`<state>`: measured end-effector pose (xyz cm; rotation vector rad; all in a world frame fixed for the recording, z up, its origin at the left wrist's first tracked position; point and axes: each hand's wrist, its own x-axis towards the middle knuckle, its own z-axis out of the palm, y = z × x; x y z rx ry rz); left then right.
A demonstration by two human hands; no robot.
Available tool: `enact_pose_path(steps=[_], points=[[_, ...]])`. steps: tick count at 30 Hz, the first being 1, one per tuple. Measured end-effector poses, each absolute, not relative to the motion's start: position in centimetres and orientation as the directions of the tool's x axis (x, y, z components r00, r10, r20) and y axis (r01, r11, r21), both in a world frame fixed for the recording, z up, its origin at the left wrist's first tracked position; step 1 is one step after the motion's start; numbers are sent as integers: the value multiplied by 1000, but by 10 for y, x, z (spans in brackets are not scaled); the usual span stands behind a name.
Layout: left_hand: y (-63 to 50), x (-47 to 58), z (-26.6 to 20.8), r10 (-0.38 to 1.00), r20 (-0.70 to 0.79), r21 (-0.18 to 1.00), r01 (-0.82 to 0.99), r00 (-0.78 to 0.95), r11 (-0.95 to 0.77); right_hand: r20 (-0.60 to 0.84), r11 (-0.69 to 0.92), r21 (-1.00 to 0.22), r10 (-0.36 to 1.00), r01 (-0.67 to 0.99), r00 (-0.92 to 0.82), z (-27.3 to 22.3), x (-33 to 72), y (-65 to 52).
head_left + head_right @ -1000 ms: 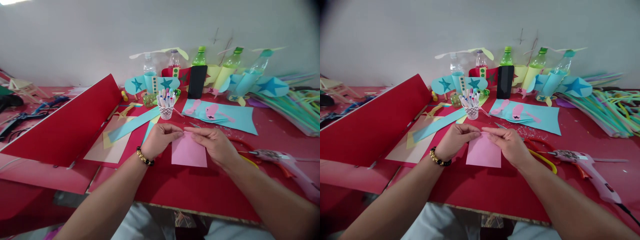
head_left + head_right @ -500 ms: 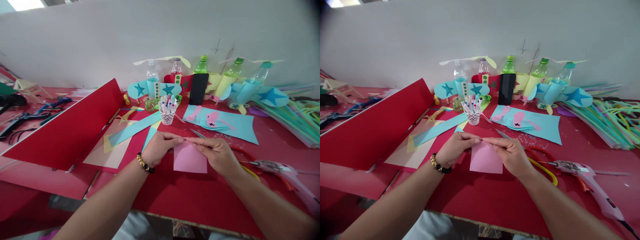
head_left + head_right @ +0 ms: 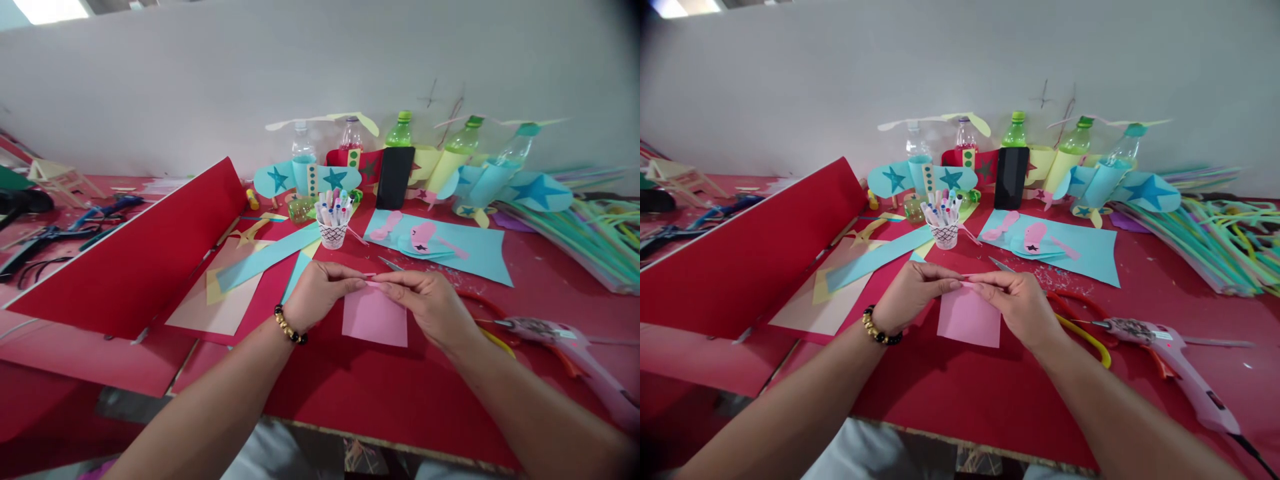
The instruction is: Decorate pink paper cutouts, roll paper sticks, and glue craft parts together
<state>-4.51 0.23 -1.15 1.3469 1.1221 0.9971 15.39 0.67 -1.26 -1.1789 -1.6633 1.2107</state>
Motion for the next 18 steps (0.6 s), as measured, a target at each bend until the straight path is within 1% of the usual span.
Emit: enact_pose_path(steps=[6, 10, 14, 18], points=[[1, -41, -13, 976, 58, 991, 105, 208, -81, 63, 141, -957, 955, 255, -291, -9, 150, 6], [0, -41, -14, 978, 85, 980, 163, 191, -117, 93, 187, -936, 948, 297, -303, -6, 149, 3], [1, -43, -14, 983, 69, 975, 196, 173, -103, 101, 205, -916, 950, 345, -296, -5, 150, 3], [1, -43, -12, 983, 35, 984, 164, 181, -65, 101, 191, -932, 953, 309, -285, -3, 150, 3]])
